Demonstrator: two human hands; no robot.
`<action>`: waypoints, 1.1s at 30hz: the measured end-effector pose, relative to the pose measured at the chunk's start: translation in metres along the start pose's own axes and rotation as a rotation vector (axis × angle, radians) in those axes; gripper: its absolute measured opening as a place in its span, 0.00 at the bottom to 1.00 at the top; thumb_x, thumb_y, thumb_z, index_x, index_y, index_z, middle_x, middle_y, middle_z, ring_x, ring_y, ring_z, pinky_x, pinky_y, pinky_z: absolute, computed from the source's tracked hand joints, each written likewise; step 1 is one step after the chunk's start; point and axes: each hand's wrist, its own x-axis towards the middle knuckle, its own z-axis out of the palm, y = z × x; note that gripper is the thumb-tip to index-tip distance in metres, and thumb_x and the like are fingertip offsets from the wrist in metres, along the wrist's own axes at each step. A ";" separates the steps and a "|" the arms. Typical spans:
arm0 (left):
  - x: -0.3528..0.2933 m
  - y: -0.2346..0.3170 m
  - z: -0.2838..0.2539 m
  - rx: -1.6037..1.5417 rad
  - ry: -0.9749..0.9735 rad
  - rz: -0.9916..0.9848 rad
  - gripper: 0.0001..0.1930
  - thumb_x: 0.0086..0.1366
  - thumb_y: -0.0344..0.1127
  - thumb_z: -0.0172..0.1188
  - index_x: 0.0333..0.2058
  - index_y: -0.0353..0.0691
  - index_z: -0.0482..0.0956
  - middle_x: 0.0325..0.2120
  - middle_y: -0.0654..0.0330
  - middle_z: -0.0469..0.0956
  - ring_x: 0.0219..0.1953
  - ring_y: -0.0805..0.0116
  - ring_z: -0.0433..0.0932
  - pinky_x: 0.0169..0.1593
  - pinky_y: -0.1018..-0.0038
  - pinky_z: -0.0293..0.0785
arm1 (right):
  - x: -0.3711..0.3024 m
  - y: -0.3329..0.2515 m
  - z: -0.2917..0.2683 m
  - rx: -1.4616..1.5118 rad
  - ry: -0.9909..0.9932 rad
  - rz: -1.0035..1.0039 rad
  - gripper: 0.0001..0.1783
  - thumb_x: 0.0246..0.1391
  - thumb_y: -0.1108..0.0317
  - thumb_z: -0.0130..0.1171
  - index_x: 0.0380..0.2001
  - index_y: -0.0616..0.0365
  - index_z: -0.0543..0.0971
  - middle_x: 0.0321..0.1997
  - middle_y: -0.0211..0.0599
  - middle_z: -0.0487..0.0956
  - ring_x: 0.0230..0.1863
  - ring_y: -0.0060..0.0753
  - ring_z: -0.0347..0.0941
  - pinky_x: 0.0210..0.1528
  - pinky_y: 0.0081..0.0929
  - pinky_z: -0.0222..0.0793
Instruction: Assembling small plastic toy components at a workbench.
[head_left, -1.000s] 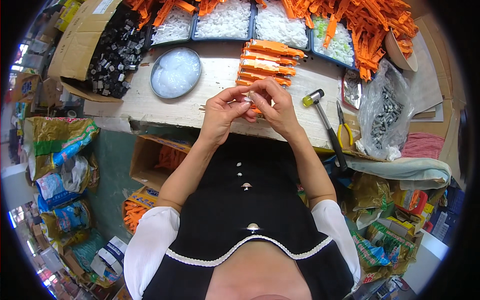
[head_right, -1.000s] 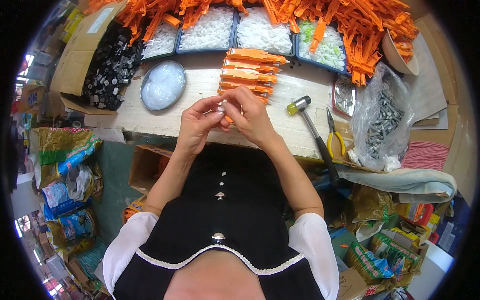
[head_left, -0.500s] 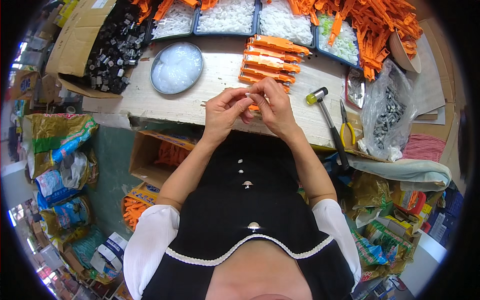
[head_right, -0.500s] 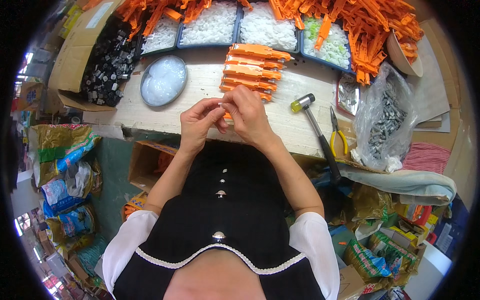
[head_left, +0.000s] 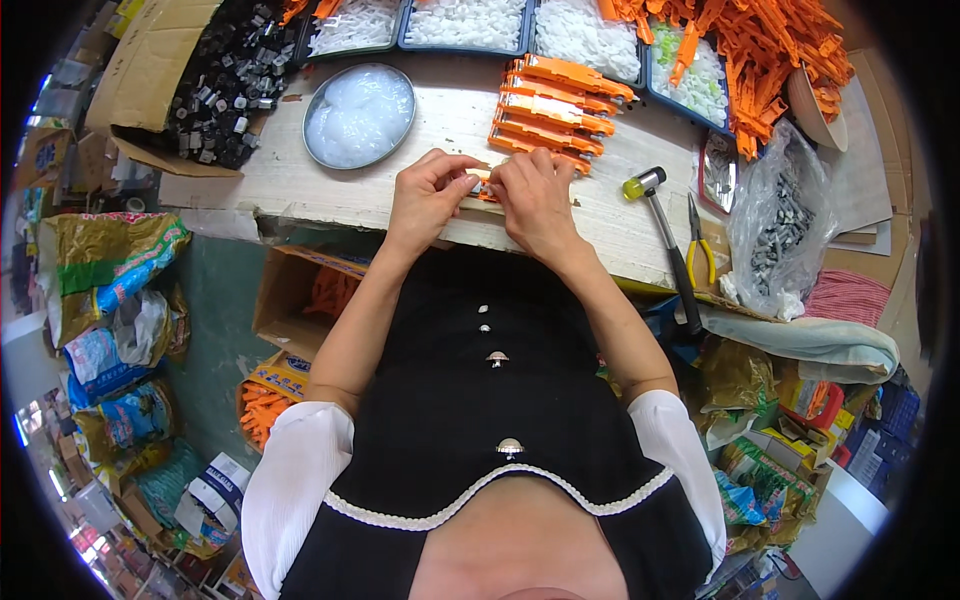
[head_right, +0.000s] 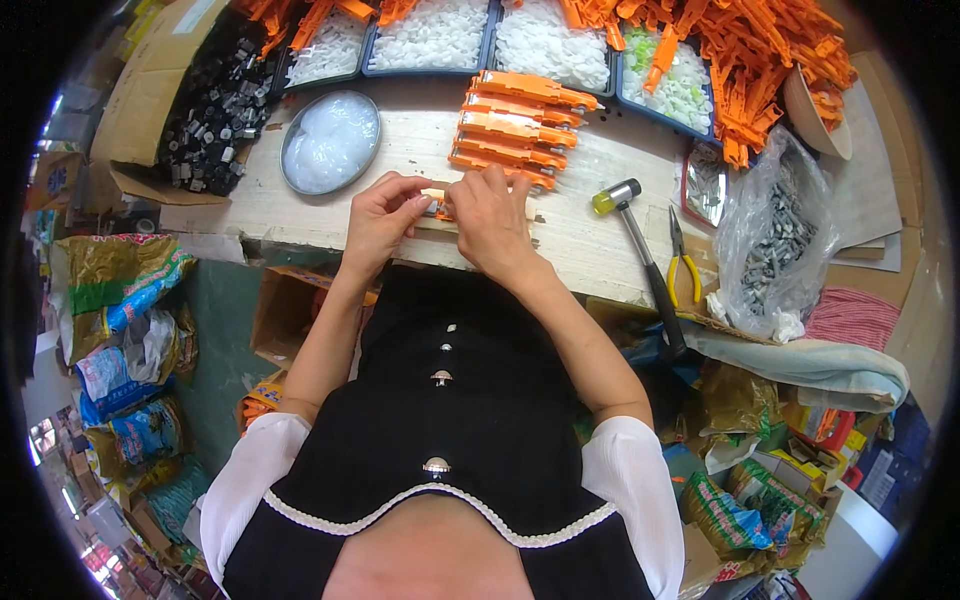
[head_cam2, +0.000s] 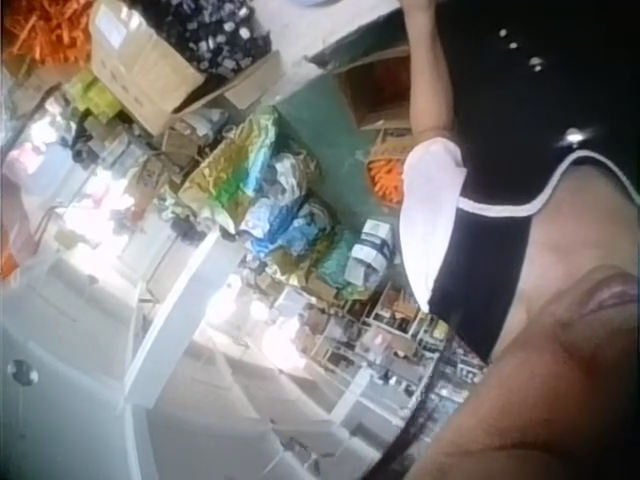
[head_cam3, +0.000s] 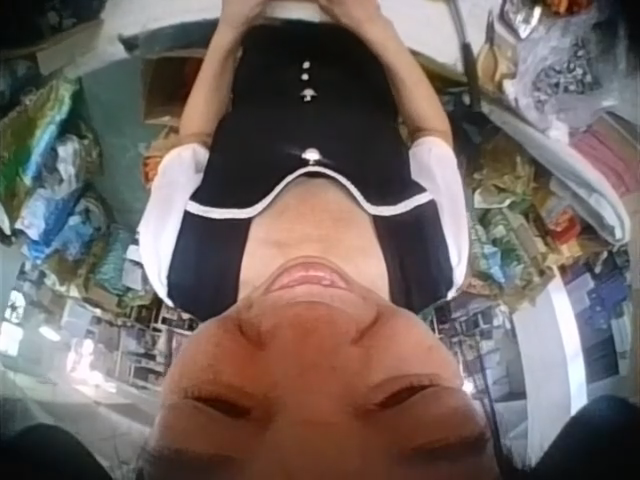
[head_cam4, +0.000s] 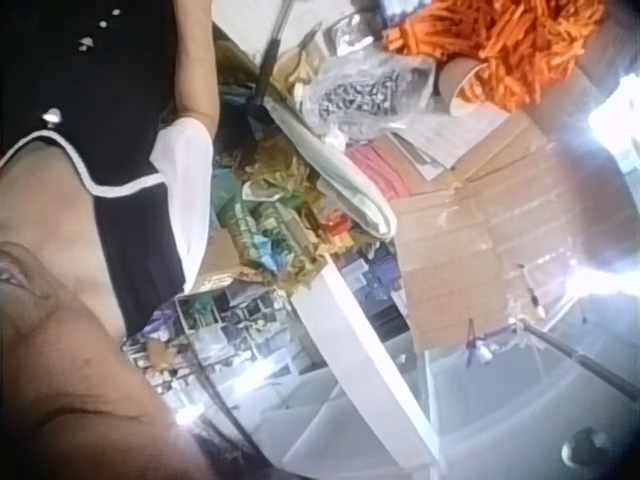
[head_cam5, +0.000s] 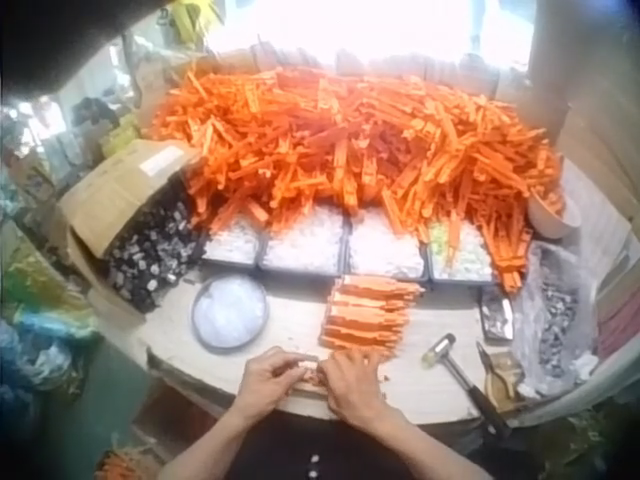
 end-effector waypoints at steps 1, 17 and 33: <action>0.001 -0.001 0.000 0.024 0.004 -0.008 0.08 0.54 0.23 0.58 0.34 0.35 0.79 0.22 0.66 0.69 0.20 0.83 0.67 0.20 0.86 0.64 | 0.000 0.000 0.003 -0.048 0.001 -0.017 0.06 0.43 0.72 0.57 0.27 0.54 0.71 0.28 0.31 0.70 0.36 0.35 0.63 0.41 0.35 0.50; 0.035 0.034 0.007 0.825 -0.366 -0.016 0.14 0.45 0.30 0.66 0.32 0.33 0.77 0.20 0.52 0.75 0.22 0.65 0.75 0.27 0.71 0.69 | -0.008 0.027 -0.049 0.218 0.145 0.143 0.06 0.43 0.73 0.60 0.27 0.56 0.74 0.25 0.31 0.71 0.28 0.31 0.66 0.35 0.27 0.54; 0.125 0.087 0.039 0.654 -0.293 0.324 0.09 0.54 0.29 0.61 0.35 0.34 0.78 0.16 0.68 0.71 0.19 0.84 0.67 0.22 0.85 0.64 | -0.035 0.033 -0.053 0.215 0.092 0.106 0.07 0.42 0.74 0.59 0.30 0.56 0.75 0.28 0.32 0.72 0.33 0.33 0.67 0.36 0.27 0.57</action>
